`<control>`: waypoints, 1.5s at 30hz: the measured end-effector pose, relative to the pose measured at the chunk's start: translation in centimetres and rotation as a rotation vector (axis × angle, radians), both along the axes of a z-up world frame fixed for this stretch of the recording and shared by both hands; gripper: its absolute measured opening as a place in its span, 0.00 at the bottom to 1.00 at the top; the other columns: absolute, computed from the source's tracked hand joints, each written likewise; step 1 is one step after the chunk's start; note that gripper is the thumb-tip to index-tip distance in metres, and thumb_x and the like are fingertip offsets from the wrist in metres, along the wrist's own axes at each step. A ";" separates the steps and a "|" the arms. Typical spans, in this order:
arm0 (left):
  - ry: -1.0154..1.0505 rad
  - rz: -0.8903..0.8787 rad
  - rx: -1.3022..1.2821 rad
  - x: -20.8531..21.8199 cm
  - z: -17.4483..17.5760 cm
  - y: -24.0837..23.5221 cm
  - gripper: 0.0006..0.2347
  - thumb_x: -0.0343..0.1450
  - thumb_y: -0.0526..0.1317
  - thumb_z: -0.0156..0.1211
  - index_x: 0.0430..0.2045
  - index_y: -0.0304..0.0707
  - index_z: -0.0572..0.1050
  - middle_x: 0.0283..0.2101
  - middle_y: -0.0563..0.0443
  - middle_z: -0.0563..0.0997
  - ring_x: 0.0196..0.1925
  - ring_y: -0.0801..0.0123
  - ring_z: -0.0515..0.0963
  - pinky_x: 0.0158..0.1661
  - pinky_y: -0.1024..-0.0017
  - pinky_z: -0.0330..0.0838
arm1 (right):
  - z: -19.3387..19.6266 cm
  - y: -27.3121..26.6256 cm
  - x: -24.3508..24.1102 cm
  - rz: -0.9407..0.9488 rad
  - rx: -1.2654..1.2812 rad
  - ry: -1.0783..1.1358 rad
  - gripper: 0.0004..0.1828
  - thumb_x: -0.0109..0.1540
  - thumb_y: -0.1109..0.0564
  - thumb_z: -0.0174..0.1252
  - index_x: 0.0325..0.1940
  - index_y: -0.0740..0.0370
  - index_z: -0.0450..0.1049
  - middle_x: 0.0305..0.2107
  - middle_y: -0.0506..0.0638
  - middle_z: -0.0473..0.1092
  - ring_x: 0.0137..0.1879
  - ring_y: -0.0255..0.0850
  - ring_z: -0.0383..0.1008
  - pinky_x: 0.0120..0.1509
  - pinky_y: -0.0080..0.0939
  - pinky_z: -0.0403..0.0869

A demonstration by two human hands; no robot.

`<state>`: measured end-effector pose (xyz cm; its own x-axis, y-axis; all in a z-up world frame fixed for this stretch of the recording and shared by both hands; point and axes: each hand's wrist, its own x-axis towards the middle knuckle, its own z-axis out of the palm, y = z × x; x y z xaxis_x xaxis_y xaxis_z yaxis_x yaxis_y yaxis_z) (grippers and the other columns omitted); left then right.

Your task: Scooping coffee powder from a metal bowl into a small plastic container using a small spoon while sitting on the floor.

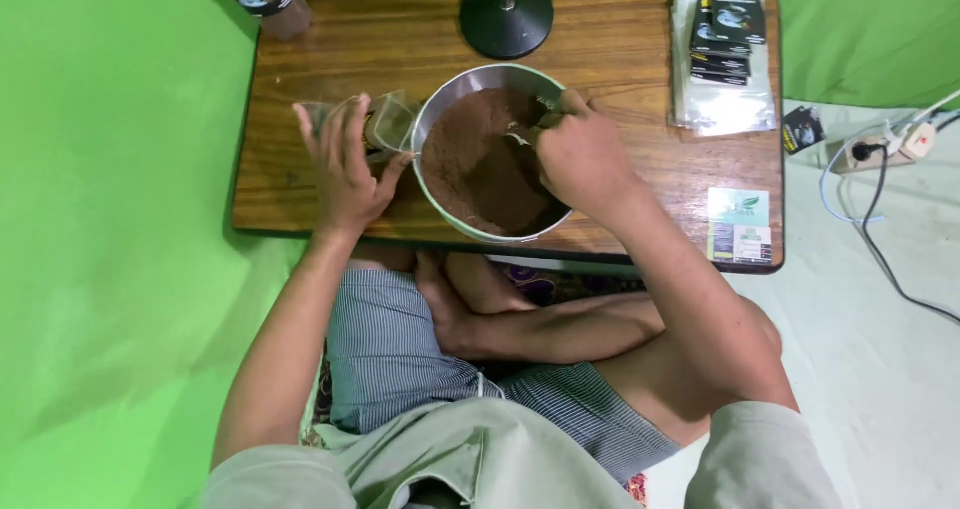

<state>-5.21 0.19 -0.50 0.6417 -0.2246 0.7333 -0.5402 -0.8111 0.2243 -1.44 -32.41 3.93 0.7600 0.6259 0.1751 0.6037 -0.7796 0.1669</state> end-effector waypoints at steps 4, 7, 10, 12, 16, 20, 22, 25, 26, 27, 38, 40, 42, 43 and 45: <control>-0.011 0.008 0.011 0.0 0.3 -0.1 0.33 0.77 0.57 0.59 0.70 0.34 0.56 0.61 0.36 0.70 0.65 0.41 0.71 0.66 0.23 0.33 | 4.5 2.1 -2.5 -0.018 0.082 0.127 0.10 0.53 0.50 0.67 0.23 0.57 0.82 0.18 0.56 0.74 0.34 0.52 0.78 0.37 0.50 0.75; -0.032 -0.015 0.014 -0.7 0.5 -0.1 0.34 0.76 0.58 0.61 0.68 0.32 0.58 0.58 0.37 0.71 0.64 0.44 0.73 0.67 0.23 0.35 | 3.3 2.4 -4.7 -0.012 0.082 0.022 0.12 0.51 0.45 0.68 0.23 0.55 0.83 0.19 0.49 0.74 0.51 0.48 0.76 0.57 0.52 0.74; -0.070 0.009 0.002 -0.2 0.0 -0.1 0.35 0.75 0.58 0.65 0.68 0.31 0.59 0.59 0.35 0.72 0.63 0.41 0.73 0.67 0.26 0.39 | 2.5 1.7 -4.7 -0.018 0.179 -0.028 0.07 0.55 0.49 0.64 0.29 0.51 0.82 0.25 0.45 0.74 0.51 0.46 0.71 0.57 0.52 0.72; -0.090 -0.020 -0.019 -0.1 -0.3 0.2 0.36 0.73 0.57 0.68 0.68 0.31 0.60 0.59 0.35 0.72 0.63 0.42 0.73 0.68 0.28 0.39 | 2.1 1.0 -4.4 -0.017 0.170 -0.160 0.06 0.53 0.49 0.66 0.32 0.46 0.82 0.30 0.39 0.77 0.49 0.42 0.74 0.50 0.43 0.72; -0.110 -0.060 -0.038 -0.5 0.2 0.0 0.35 0.74 0.58 0.65 0.67 0.30 0.62 0.59 0.35 0.73 0.62 0.44 0.74 0.68 0.29 0.37 | 4.4 0.4 -5.5 -0.132 0.179 -0.169 0.03 0.59 0.54 0.66 0.34 0.45 0.84 0.29 0.42 0.78 0.42 0.43 0.75 0.46 0.39 0.71; -0.119 -0.108 -0.051 -0.6 0.3 -0.1 0.34 0.73 0.58 0.67 0.66 0.32 0.64 0.60 0.36 0.73 0.63 0.46 0.74 0.68 0.31 0.40 | 5.2 1.5 -5.9 -0.188 0.134 -0.055 0.06 0.60 0.50 0.64 0.31 0.49 0.83 0.26 0.46 0.77 0.41 0.48 0.76 0.44 0.47 0.72; -0.120 -0.099 -0.036 -0.6 -0.1 -0.1 0.34 0.73 0.59 0.67 0.66 0.32 0.65 0.61 0.37 0.73 0.63 0.46 0.74 0.68 0.31 0.39 | 5.0 2.8 -5.8 -0.234 0.082 0.002 0.08 0.59 0.49 0.64 0.28 0.50 0.83 0.24 0.47 0.78 0.42 0.50 0.78 0.45 0.50 0.73; -0.166 -0.098 -0.029 -0.8 0.0 -0.2 0.34 0.72 0.61 0.66 0.64 0.32 0.67 0.60 0.39 0.74 0.63 0.49 0.75 0.68 0.33 0.38 | 4.6 3.7 -4.7 -0.220 0.030 0.104 0.12 0.53 0.49 0.62 0.25 0.59 0.81 0.22 0.52 0.76 0.40 0.54 0.79 0.44 0.54 0.74; -0.166 -0.127 -0.037 -0.9 0.4 -0.2 0.32 0.73 0.60 0.64 0.63 0.33 0.69 0.59 0.40 0.75 0.62 0.49 0.76 0.68 0.32 0.36 | 4.6 3.7 -4.2 -0.209 0.038 0.134 0.11 0.54 0.50 0.62 0.26 0.59 0.82 0.23 0.54 0.76 0.38 0.55 0.80 0.43 0.54 0.75; -0.166 -0.157 -0.045 -1.0 0.9 -0.3 0.29 0.74 0.59 0.62 0.61 0.33 0.71 0.58 0.41 0.76 0.62 0.50 0.76 0.68 0.32 0.34 | 4.7 3.7 -3.6 -0.199 0.047 0.164 0.10 0.54 0.51 0.62 0.27 0.59 0.82 0.24 0.55 0.76 0.36 0.56 0.80 0.42 0.54 0.76; -0.129 -0.157 -0.074 1.2 2.3 -3.6 0.29 0.72 0.58 0.67 0.61 0.38 0.73 0.58 0.44 0.77 0.59 0.52 0.78 0.68 0.31 0.35 | 5.1 1.7 -5.1 -0.143 0.411 0.281 0.09 0.65 0.55 0.63 0.46 0.60 0.83 0.32 0.57 0.80 0.44 0.59 0.80 0.50 0.60 0.71; -0.132 -0.162 -0.085 1.2 3.2 -4.1 0.29 0.72 0.58 0.67 0.62 0.38 0.73 0.58 0.43 0.77 0.58 0.51 0.78 0.67 0.32 0.36 | 4.9 1.5 -5.2 -0.126 0.455 0.269 0.09 0.65 0.55 0.64 0.47 0.60 0.82 0.32 0.55 0.79 0.44 0.56 0.80 0.50 0.57 0.70; -0.124 -0.212 -0.116 0.9 4.9 -4.3 0.28 0.71 0.56 0.67 0.60 0.36 0.73 0.58 0.41 0.76 0.59 0.49 0.78 0.66 0.42 0.56 | 5.0 1.3 -5.1 -0.102 0.611 0.286 0.08 0.62 0.58 0.66 0.45 0.61 0.81 0.30 0.57 0.79 0.41 0.60 0.79 0.46 0.57 0.70; -0.122 -0.211 -0.115 1.0 4.7 -4.4 0.28 0.71 0.56 0.67 0.60 0.36 0.73 0.58 0.41 0.76 0.59 0.49 0.78 0.66 0.42 0.56 | 5.2 1.4 -5.0 -0.101 0.612 0.289 0.08 0.62 0.58 0.66 0.45 0.61 0.81 0.30 0.57 0.79 0.41 0.60 0.79 0.46 0.57 0.70; -0.102 -0.240 -0.236 0.9 4.2 -4.6 0.30 0.71 0.59 0.65 0.61 0.36 0.71 0.55 0.37 0.76 0.57 0.47 0.77 0.64 0.43 0.59 | 5.6 1.5 -5.3 -0.075 0.801 0.343 0.07 0.62 0.63 0.66 0.45 0.60 0.82 0.27 0.61 0.76 0.38 0.62 0.78 0.43 0.54 0.72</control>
